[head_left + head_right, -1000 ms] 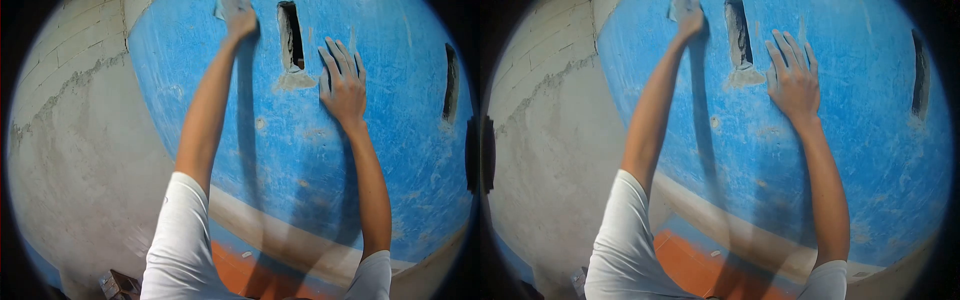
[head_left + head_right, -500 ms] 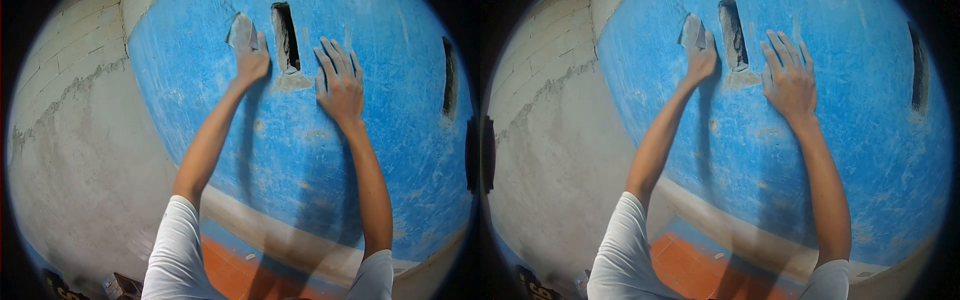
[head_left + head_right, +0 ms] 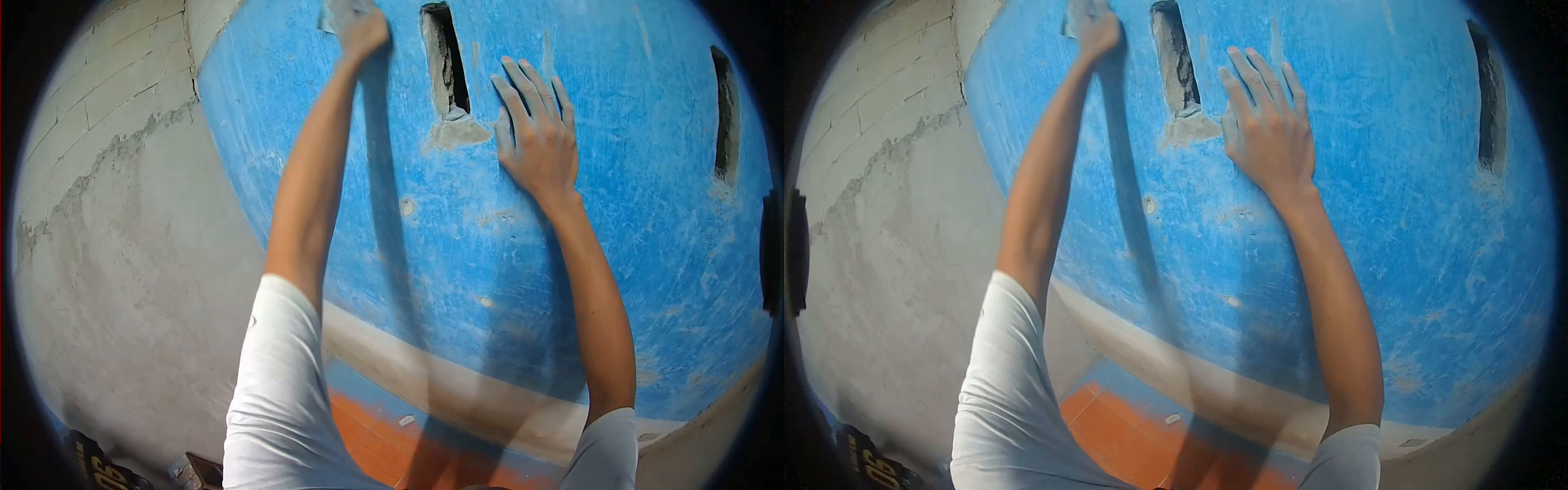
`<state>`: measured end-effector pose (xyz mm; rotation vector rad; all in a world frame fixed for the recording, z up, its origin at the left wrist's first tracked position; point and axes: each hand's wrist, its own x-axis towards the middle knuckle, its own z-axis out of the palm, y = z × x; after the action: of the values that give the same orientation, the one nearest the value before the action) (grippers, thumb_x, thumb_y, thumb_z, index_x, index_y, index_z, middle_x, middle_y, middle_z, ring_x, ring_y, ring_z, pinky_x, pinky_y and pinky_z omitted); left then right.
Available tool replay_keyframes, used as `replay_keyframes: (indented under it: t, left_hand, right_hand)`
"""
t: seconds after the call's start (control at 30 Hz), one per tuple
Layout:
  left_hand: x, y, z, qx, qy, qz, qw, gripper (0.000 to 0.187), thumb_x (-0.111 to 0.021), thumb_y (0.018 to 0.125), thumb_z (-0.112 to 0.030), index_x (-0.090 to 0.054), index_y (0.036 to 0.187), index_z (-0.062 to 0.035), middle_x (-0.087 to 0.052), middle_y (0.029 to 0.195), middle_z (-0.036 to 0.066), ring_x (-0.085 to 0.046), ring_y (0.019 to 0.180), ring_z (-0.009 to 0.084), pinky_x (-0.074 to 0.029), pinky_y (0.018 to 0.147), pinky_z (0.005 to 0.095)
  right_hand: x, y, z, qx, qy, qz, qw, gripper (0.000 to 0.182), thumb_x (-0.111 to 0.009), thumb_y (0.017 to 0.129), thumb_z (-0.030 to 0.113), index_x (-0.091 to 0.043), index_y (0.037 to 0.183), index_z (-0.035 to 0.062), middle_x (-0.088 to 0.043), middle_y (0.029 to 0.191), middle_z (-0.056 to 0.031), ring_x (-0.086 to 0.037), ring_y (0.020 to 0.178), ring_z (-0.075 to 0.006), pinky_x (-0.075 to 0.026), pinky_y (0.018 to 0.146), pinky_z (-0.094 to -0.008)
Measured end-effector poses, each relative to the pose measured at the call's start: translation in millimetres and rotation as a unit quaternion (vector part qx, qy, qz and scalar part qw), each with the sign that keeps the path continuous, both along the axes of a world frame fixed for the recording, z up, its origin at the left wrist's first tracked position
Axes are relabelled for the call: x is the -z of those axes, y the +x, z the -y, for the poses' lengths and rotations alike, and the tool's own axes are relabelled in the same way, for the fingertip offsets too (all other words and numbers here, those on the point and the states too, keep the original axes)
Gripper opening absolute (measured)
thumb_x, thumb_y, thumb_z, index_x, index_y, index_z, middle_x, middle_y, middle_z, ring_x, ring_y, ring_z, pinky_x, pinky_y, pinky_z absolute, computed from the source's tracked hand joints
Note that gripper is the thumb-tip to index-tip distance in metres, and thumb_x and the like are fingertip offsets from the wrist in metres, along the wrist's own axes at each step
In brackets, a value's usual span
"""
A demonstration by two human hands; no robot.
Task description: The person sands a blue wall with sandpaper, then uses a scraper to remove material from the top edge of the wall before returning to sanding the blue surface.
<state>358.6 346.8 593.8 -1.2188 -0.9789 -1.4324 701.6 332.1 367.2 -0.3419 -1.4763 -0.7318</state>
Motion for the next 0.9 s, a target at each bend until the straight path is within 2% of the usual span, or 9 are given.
replay_keyframes:
  t: [0.1,0.2,0.27,0.4,0.5,0.6,0.7,0.8,0.9]
  left_hand:
    - [-30,-34,-13,-0.168,-0.033,0.030,0.985,0.072,-0.024,0.112,-0.043,-0.023,0.160,0.0106,-0.017,0.171,0.027,-0.007,0.160,0.0410,-0.003,0.131,0.0458]
    - [59,42,25,0.014,-0.034,0.004,0.999,0.068,-0.039,0.112,-0.041,-0.022,0.166,-0.0033,-0.018,0.173,0.021,-0.010,0.161,0.0397,-0.007,0.130,0.0481]
    - [127,75,41,-0.014,-0.038,-0.052,0.998,0.068,-0.038,0.112,-0.041,-0.023,0.165,-0.0021,-0.020,0.172,0.023,-0.013,0.160,0.0414,-0.007,0.130,0.0480]
    - [40,43,28,-0.100,-0.049,0.033,0.993,0.073,-0.023,0.112,-0.043,-0.020,0.161,0.0109,-0.014,0.171,0.029,-0.004,0.161,0.0402,-0.001,0.131,0.0453]
    - [1,31,18,-0.093,-0.033,0.092,0.991,0.073,-0.024,0.112,-0.043,-0.017,0.161,0.0110,-0.013,0.171,0.029,-0.005,0.161,0.0401,-0.002,0.131,0.0457]
    - [91,83,56,0.019,-0.063,0.020,0.998,0.069,-0.035,0.112,-0.039,-0.011,0.169,-0.0080,-0.011,0.174,0.020,-0.008,0.161,0.0417,-0.005,0.128,0.0571]
    - [161,88,60,-0.021,-0.092,-0.018,0.995,0.069,-0.035,0.112,-0.042,-0.018,0.166,-0.0019,-0.017,0.172,0.024,-0.010,0.160,0.0429,-0.007,0.129,0.0519]
    - [85,74,55,-0.001,-0.077,0.031,0.997,0.070,-0.034,0.112,-0.043,-0.014,0.167,-0.0049,-0.011,0.174,0.021,-0.010,0.160,0.0420,-0.006,0.129,0.0545]
    - [3,16,17,-0.130,-0.057,0.028,0.989,0.071,-0.028,0.112,-0.042,-0.017,0.163,0.0067,-0.015,0.171,0.027,-0.008,0.161,0.0399,-0.004,0.130,0.0475]
  right_hand:
    - [-2,3,-2,-0.003,0.004,-0.002,1.000,0.045,-0.065,0.090,0.017,-0.066,0.135,0.0176,-0.056,0.153,0.0003,-0.048,0.144,-0.0186,-0.031,0.126,-0.0474]
    - [0,1,-1,-0.011,0.005,-0.001,1.000,0.045,-0.066,0.090,0.017,-0.066,0.134,0.0176,-0.056,0.153,0.0004,-0.048,0.144,-0.0184,-0.031,0.127,-0.0472]
    - [-1,2,-1,-0.010,0.006,-0.003,1.000,0.045,-0.066,0.089,0.016,-0.066,0.134,0.0178,-0.056,0.153,0.0006,-0.048,0.145,-0.0183,-0.031,0.127,-0.0471]
    - [0,0,-1,0.000,0.007,0.000,1.000,0.045,-0.068,0.089,0.017,-0.066,0.134,0.0176,-0.055,0.153,0.0010,-0.047,0.144,-0.0184,-0.032,0.126,-0.0473]
    - [-4,1,-2,0.006,0.010,-0.002,1.000,0.045,-0.069,0.088,0.018,-0.066,0.133,0.0175,-0.055,0.153,0.0010,-0.047,0.145,-0.0184,-0.032,0.126,-0.0476]
    - [0,3,-2,-0.001,0.010,0.003,1.000,0.045,-0.069,0.087,0.017,-0.067,0.133,0.0176,-0.055,0.153,0.0010,-0.047,0.145,-0.0182,-0.032,0.126,-0.0477]
    - [-3,2,-2,0.001,0.008,-0.005,1.000,0.046,-0.069,0.087,0.017,-0.066,0.133,0.0177,-0.055,0.153,0.0011,-0.047,0.145,-0.0179,-0.032,0.126,-0.0475]
    - [0,-2,1,0.006,0.000,-0.002,1.000,0.045,-0.067,0.090,0.017,-0.065,0.135,0.0185,-0.055,0.153,0.0021,-0.047,0.145,-0.0173,-0.032,0.126,-0.0466]
    - [-1,1,0,0.012,-0.005,0.000,1.000,0.044,-0.065,0.092,0.017,-0.064,0.137,0.0192,-0.055,0.154,0.0028,-0.047,0.145,-0.0170,-0.032,0.126,-0.0461]
